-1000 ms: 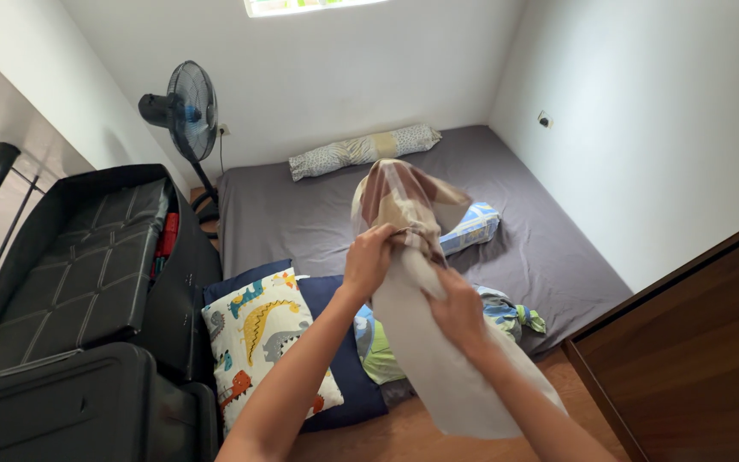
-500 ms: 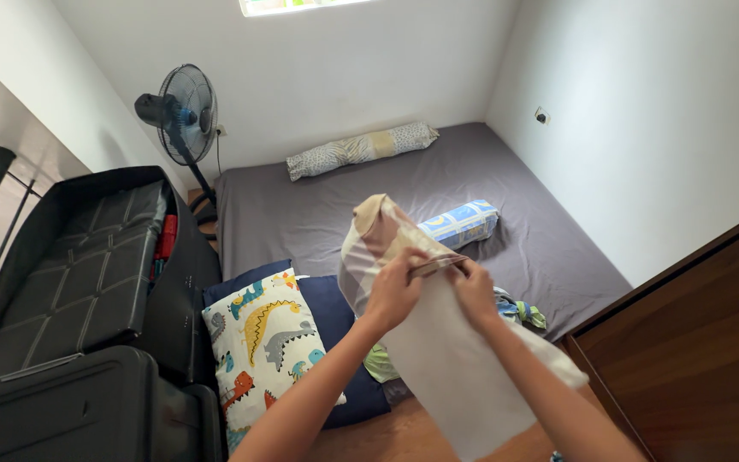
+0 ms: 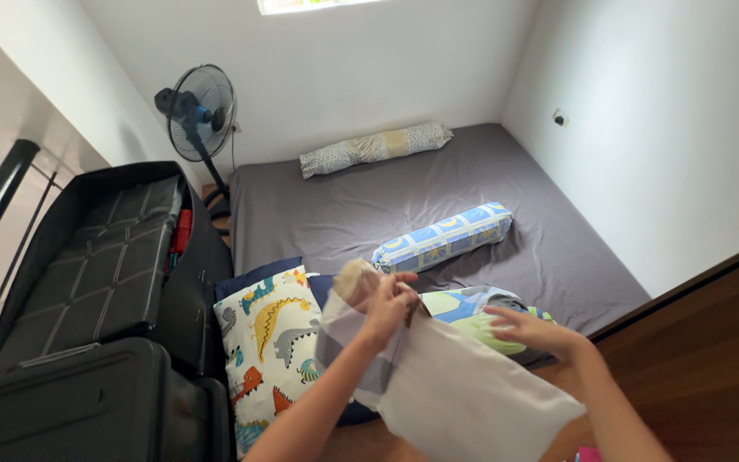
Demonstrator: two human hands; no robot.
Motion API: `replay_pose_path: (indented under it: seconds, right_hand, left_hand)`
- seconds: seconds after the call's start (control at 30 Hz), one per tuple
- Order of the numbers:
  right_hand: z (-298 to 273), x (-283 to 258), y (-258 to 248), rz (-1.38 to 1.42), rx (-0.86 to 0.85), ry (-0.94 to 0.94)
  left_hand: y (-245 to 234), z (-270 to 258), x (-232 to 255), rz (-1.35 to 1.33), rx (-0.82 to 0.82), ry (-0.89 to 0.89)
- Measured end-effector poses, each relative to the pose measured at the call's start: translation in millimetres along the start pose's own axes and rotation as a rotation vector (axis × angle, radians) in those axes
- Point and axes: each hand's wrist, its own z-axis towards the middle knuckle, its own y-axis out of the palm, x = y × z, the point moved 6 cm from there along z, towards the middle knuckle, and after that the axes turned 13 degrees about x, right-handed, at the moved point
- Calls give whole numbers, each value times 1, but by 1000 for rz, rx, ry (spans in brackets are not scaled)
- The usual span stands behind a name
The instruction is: The person takes a pillowcase from a pile and puts it onto a pillow, smoothing the fabric and folding the opening over.
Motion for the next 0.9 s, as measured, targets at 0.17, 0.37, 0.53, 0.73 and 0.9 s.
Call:
replay_pose_path:
  seconds: [0.17,0.37,0.53,0.73,0.9]
  right_hand:
    - [-46,55,54,555,0,60]
    - [-35,-19,80,432,427,-194]
    - [-12,-95,79,467,532,-278]
    - [0,-139,53,725,472,-219]
    - [32,-157,26,1199,420,-204]
  left_hand:
    - [0,-9,51,-90,-50,-62]
    - [26,-5,36,148,-69,112]
    - [42,-9,7,347,-102,291]
    - [-9,18,51,512,70,288]
    - [-24,18,59,543,109,325]
